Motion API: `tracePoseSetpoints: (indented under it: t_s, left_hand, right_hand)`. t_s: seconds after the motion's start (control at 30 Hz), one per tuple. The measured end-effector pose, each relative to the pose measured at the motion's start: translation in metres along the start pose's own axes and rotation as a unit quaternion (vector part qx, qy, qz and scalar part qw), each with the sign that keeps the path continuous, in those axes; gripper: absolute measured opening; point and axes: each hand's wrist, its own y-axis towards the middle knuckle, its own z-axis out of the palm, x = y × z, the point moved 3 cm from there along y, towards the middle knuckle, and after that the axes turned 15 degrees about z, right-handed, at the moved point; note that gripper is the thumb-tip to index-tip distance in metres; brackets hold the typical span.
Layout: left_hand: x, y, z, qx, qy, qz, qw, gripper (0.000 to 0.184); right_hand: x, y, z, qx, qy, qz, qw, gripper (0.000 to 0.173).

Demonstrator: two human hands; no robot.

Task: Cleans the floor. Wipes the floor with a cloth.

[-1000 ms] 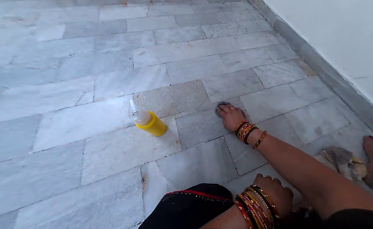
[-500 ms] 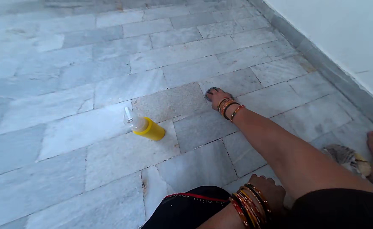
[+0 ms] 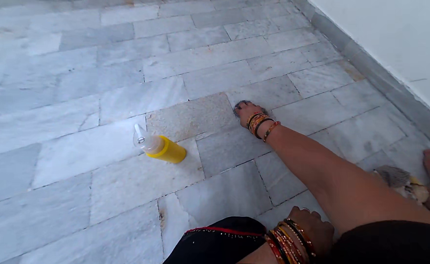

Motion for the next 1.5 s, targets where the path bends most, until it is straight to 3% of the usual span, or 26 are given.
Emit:
tracePoseSetpoints:
  t_s: [0.1,0.2,0.53,0.93,1.33,1.5]
  left_hand:
    - [0.007,0.003,0.0,-0.002,0.014,0.0,1.0,0.038]
    - [0.003,-0.004,-0.005,0.0,-0.003,-0.011,1.0,0.04]
    - [0.003,0.007,0.009,-0.026,0.033,0.0,0.999,0.045]
    - [0.005,0.0,-0.002,-0.014,0.002,-0.01,1.0,0.037]
    - [0.003,0.009,0.009,-0.032,0.049,0.001,0.998,0.046]
    - [0.004,0.013,0.011,-0.019,0.034,0.013,0.999,0.04]
  right_hand:
    - [0.01,0.015,-0.011,0.006,0.002,0.006,1.0,0.051]
    - [0.002,0.012,-0.007,0.002,0.017,-0.004,1.0,0.057]
    - [-0.05,-0.057,0.032,-0.001,0.003,0.021,1.0,0.06]
    - [-0.053,0.011,-0.003,-0.004,0.034,0.068,0.997,0.058]
    - [-0.047,-0.069,0.034,0.026,-0.029,0.025,0.999,0.065]
    - [-0.04,-0.05,0.029,0.013,-0.006,0.024,1.0,0.062]
